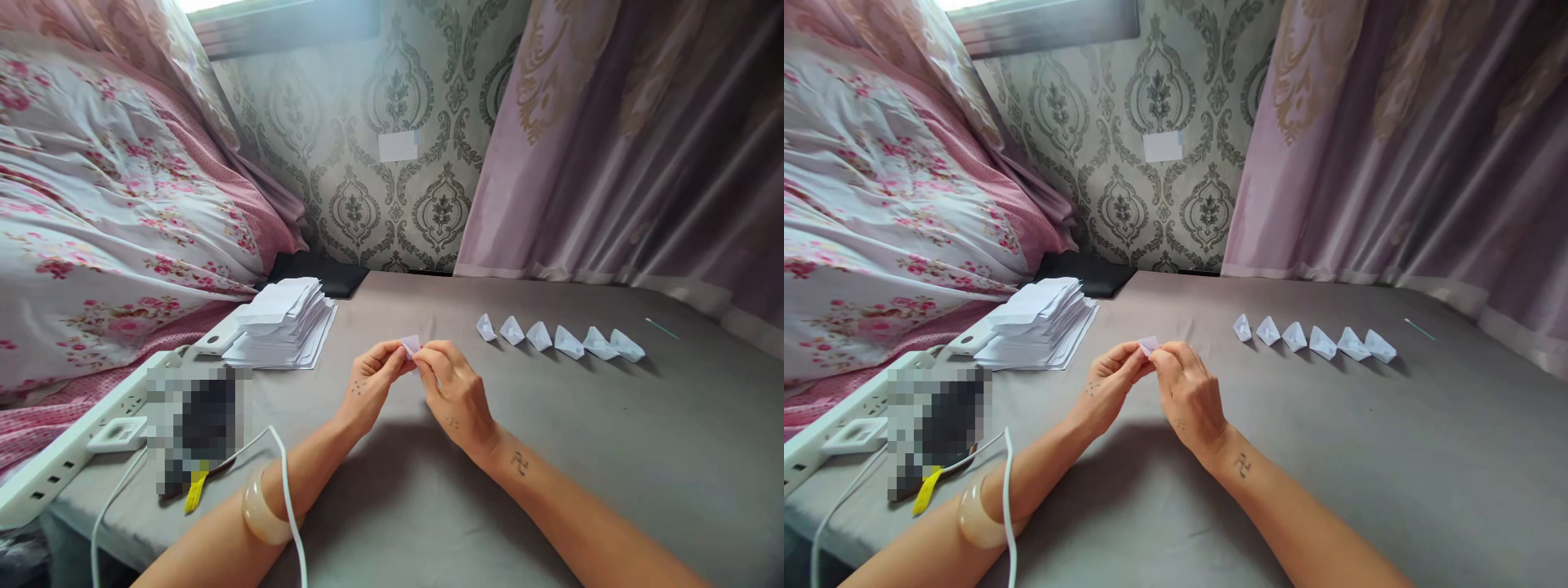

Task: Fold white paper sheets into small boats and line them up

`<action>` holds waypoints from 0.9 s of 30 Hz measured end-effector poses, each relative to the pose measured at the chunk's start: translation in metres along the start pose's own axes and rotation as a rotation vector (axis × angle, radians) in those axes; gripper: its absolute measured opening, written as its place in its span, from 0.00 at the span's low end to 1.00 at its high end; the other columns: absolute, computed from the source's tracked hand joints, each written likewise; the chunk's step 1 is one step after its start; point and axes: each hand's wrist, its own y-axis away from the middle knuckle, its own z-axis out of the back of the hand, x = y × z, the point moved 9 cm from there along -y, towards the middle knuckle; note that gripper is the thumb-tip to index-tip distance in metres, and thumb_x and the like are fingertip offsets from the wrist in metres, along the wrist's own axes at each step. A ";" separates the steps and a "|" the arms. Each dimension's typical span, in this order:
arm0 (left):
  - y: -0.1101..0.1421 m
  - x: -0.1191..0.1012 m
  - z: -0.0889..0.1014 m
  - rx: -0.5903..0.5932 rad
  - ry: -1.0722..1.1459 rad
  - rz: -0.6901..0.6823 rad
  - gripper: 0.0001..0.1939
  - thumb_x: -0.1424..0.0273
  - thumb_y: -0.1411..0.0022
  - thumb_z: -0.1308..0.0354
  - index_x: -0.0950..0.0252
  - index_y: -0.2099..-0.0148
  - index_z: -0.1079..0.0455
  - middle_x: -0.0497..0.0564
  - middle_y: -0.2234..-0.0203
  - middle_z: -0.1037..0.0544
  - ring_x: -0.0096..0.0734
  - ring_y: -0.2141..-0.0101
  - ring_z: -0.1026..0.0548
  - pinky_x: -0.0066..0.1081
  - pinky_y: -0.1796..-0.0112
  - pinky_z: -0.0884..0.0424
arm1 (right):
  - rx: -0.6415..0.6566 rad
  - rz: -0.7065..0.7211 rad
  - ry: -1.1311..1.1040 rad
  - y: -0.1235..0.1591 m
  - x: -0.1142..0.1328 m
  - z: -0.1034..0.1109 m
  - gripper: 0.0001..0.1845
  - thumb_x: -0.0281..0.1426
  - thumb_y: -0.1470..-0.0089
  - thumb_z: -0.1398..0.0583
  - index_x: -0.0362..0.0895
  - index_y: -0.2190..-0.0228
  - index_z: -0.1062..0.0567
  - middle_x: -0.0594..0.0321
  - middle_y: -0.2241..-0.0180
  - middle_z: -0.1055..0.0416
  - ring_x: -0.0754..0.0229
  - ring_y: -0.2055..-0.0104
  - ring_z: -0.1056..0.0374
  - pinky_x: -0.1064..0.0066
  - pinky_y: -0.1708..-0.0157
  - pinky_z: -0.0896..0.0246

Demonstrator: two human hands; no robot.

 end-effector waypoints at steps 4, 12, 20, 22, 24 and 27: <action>0.001 0.002 0.000 0.005 0.005 0.040 0.13 0.63 0.42 0.41 0.65 0.58 0.26 0.52 0.61 0.21 0.36 0.58 0.24 0.38 0.51 0.30 | 0.016 0.092 0.121 0.004 0.006 -0.001 0.20 0.20 0.43 0.50 0.52 0.57 0.28 0.61 0.61 0.29 0.63 0.61 0.32 0.72 0.62 0.36; 0.001 0.007 0.003 -0.030 0.020 0.085 0.14 0.62 0.43 0.40 0.66 0.59 0.26 0.52 0.65 0.20 0.36 0.63 0.22 0.39 0.54 0.29 | 0.062 0.169 0.230 0.007 0.011 -0.006 0.21 0.21 0.42 0.49 0.52 0.54 0.28 0.61 0.58 0.28 0.62 0.59 0.33 0.70 0.59 0.36; 0.001 0.008 0.004 -0.027 0.010 0.070 0.14 0.63 0.42 0.40 0.67 0.58 0.25 0.54 0.62 0.20 0.37 0.59 0.24 0.39 0.52 0.29 | -0.001 0.204 0.280 0.005 0.013 -0.008 0.23 0.18 0.43 0.49 0.44 0.48 0.32 0.56 0.59 0.29 0.60 0.62 0.34 0.70 0.63 0.35; 0.001 0.009 0.005 -0.026 0.010 0.070 0.14 0.63 0.42 0.40 0.67 0.57 0.25 0.54 0.61 0.21 0.37 0.58 0.24 0.38 0.52 0.29 | -0.004 0.203 0.285 0.005 0.012 -0.009 0.23 0.18 0.43 0.49 0.43 0.47 0.33 0.56 0.59 0.29 0.59 0.61 0.34 0.69 0.62 0.35; 0.000 0.010 0.005 -0.024 0.013 0.074 0.15 0.63 0.42 0.40 0.67 0.57 0.25 0.54 0.61 0.21 0.37 0.58 0.24 0.38 0.52 0.29 | -0.004 0.196 0.285 0.006 0.012 -0.010 0.23 0.18 0.43 0.49 0.43 0.47 0.33 0.55 0.59 0.29 0.58 0.60 0.33 0.68 0.62 0.35; 0.000 0.011 0.005 -0.021 0.017 0.080 0.15 0.63 0.43 0.40 0.67 0.57 0.25 0.54 0.61 0.21 0.38 0.58 0.25 0.39 0.52 0.29 | -0.004 0.167 0.264 0.006 0.010 -0.010 0.23 0.19 0.42 0.49 0.44 0.47 0.33 0.56 0.59 0.29 0.58 0.60 0.32 0.68 0.61 0.34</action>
